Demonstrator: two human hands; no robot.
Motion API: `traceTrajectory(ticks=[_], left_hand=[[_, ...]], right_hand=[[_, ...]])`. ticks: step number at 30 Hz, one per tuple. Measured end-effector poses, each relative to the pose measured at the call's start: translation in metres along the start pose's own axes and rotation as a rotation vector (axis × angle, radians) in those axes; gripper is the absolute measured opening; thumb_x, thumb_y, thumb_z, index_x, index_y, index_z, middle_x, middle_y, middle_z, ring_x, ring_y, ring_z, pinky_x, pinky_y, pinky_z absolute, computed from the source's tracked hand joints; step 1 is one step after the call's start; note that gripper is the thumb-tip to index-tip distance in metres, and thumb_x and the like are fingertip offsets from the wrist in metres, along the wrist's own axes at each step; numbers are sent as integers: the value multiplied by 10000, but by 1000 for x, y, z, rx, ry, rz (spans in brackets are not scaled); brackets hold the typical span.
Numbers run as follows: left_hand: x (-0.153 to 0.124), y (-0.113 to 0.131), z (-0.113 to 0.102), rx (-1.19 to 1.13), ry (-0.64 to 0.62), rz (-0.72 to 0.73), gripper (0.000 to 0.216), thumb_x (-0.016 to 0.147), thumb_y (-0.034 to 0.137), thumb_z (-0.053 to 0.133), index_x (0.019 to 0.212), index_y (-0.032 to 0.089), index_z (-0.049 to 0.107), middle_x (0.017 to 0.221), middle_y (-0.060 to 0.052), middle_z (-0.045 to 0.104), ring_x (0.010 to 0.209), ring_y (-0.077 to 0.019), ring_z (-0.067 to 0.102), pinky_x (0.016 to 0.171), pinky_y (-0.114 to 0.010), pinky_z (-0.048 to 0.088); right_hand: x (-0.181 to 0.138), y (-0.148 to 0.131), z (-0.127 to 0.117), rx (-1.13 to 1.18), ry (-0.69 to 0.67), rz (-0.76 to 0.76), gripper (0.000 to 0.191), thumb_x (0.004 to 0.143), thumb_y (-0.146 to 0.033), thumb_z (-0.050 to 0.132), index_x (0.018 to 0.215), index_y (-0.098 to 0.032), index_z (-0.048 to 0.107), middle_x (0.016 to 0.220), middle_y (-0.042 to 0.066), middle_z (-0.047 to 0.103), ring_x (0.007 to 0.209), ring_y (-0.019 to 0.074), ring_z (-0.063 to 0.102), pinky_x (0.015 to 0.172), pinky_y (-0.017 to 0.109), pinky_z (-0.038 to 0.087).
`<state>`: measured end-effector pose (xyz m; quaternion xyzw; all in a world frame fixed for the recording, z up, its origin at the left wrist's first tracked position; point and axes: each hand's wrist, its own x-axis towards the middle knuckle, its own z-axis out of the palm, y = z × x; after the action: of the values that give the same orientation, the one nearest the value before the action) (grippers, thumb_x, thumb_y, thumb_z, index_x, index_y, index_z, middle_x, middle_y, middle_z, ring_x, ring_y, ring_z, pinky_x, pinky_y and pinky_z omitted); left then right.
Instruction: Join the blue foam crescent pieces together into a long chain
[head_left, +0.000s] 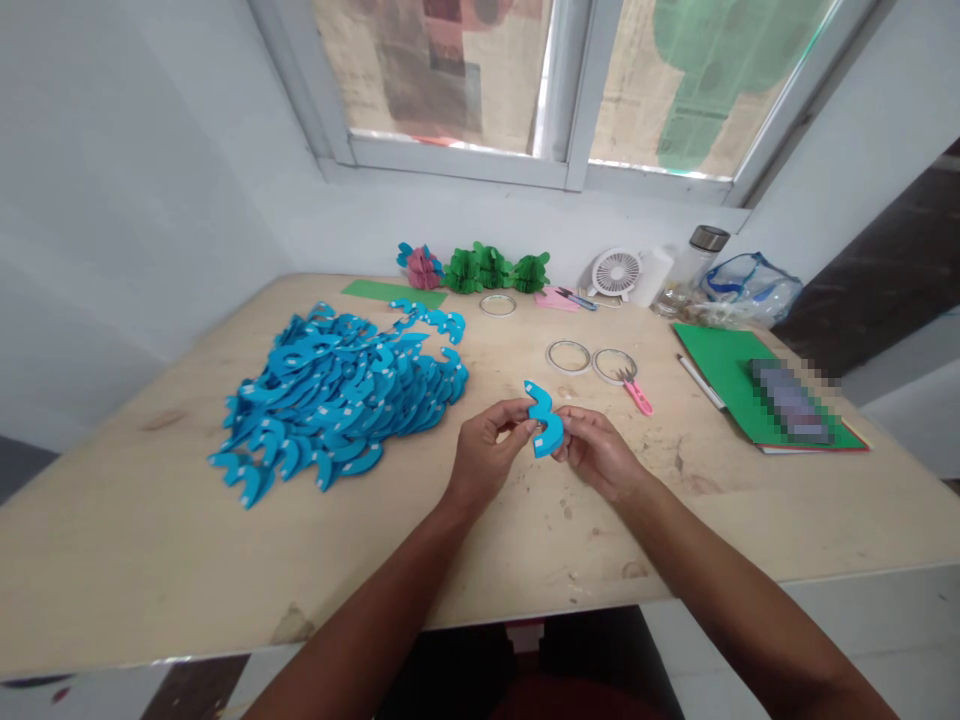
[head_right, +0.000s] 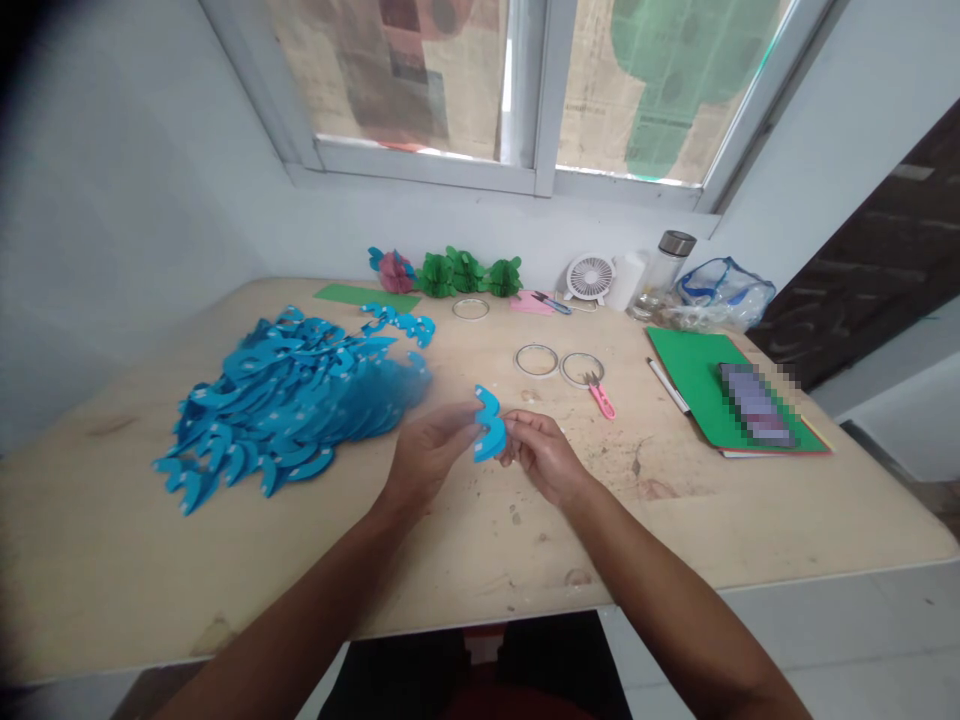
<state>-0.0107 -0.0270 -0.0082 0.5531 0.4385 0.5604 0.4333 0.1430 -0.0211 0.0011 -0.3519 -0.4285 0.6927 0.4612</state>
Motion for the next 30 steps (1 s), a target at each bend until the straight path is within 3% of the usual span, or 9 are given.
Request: traceTrajectory(ticks=[7, 16, 27, 30], left_hand=[[0, -2, -2, 51, -1, 35, 219, 702, 267, 655, 898, 176, 692, 806, -33, 708, 754, -173, 652, 738, -305, 527], [0, 0, -2, 76, -14, 32, 199, 693, 259, 653, 867, 175, 698, 794, -31, 703, 759, -176, 649, 736, -299, 516], [-1, 3, -1, 13, -46, -2, 314, 699, 207, 634, 1010, 174, 658, 813, -26, 703, 767, -170, 655, 751, -294, 510], [0, 4, -2, 4, -9, -6, 211, 709, 188, 600, 905, 171, 679, 826, -31, 698, 778, -168, 647, 753, -289, 496]], right_hand=[[2, 3, -1, 2, 34, -48, 281, 748, -399, 639, 605, -164, 582, 492, -14, 512, 445, 105, 471, 462, 240, 382], [1, 3, -3, -174, 65, -33, 207, 721, -347, 666, 652, -157, 620, 525, -24, 554, 453, 75, 461, 470, 205, 346], [1, -1, 1, -227, 146, -60, 248, 679, -379, 681, 607, -153, 607, 450, -36, 528, 420, 75, 442, 461, 213, 327], [2, -1, 0, -226, 163, -68, 238, 675, -369, 681, 604, -154, 607, 453, -33, 531, 421, 79, 444, 459, 217, 324]])
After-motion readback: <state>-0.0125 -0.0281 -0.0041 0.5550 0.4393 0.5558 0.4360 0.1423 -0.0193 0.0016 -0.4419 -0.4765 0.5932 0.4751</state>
